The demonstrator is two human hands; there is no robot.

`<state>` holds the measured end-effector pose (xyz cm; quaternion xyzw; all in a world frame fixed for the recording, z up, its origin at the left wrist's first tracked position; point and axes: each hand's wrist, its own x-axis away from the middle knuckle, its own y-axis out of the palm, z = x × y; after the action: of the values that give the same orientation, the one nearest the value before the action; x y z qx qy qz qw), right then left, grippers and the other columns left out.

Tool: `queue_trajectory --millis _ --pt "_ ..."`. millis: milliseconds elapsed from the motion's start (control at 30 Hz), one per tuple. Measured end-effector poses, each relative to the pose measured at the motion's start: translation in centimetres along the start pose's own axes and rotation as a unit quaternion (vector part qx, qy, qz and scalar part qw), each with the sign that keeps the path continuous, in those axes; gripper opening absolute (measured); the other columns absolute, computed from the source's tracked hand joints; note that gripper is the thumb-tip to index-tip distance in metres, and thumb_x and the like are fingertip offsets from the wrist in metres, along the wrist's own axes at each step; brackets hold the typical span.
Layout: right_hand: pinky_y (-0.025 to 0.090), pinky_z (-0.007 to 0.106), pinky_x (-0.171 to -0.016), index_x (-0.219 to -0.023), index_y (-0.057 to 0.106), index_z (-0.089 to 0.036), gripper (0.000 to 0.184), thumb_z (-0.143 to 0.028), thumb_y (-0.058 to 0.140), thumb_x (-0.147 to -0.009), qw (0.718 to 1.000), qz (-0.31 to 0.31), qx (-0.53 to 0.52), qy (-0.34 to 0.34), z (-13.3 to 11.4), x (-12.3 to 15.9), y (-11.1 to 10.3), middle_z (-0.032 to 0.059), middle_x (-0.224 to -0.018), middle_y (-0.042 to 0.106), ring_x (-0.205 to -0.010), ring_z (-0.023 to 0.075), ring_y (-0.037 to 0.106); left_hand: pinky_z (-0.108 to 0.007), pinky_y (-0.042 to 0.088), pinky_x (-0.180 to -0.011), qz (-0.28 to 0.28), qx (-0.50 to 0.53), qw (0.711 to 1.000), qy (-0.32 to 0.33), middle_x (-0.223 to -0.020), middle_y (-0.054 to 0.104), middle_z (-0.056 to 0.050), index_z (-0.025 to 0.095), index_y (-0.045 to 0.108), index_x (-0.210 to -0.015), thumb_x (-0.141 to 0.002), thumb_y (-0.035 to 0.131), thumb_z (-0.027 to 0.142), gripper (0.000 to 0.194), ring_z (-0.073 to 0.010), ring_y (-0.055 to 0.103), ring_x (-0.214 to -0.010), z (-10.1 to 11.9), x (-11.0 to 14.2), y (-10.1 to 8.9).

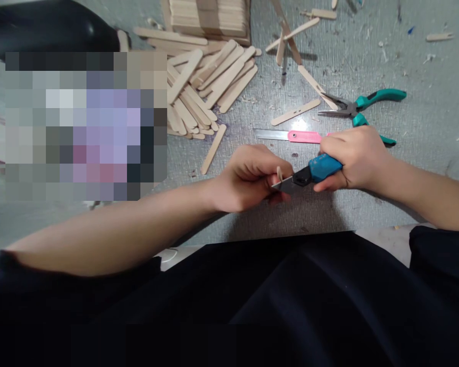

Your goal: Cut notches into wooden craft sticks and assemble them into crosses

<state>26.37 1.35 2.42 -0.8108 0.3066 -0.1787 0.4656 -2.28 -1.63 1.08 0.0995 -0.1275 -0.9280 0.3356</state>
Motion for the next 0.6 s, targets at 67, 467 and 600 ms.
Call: queue_trajectory --millis 67,467,600 --pt "0.034 0.040 -0.061 -0.085 0.067 -0.028 0.099 -0.117 0.029 -0.100 1.000 0.024 -0.001 -0.012 0.0 0.1 0.1 0.0029 -0.071 0.065 -0.063 0.0220 0.059 -0.021 0.048 -0.046 0.012 -0.017 1.000 0.014 -0.059 0.067 0.002 0.023 0.064 -0.075 -0.115 0.080 0.058 0.056 -0.0099 0.059 -0.044 -0.1 0.0 0.0" --pt "0.032 0.041 -0.060 -0.081 0.053 -0.028 0.089 -0.107 0.026 -0.110 0.996 0.062 0.053 0.033 -0.8 0.6 0.1 0.0038 -0.068 0.059 -0.059 0.0207 0.050 -0.021 0.042 -0.046 0.123 -0.082 0.988 0.055 -0.061 0.059 0.005 0.023 0.066 -0.081 -0.118 0.074 0.043 0.043 -0.0094 0.055 -0.047 -0.6 -0.1 0.2" --pt "0.031 0.041 -0.060 -0.081 0.051 -0.029 0.087 -0.110 0.030 -0.107 0.998 0.037 0.020 0.053 -0.7 0.2 -0.5 0.0028 -0.067 0.053 -0.060 0.0215 0.048 -0.019 0.048 -0.051 0.126 -0.076 0.985 0.090 -0.066 0.065 0.004 0.021 0.069 -0.084 -0.122 0.073 0.053 0.049 -0.0076 0.059 -0.049 -1.2 -0.3 0.0"
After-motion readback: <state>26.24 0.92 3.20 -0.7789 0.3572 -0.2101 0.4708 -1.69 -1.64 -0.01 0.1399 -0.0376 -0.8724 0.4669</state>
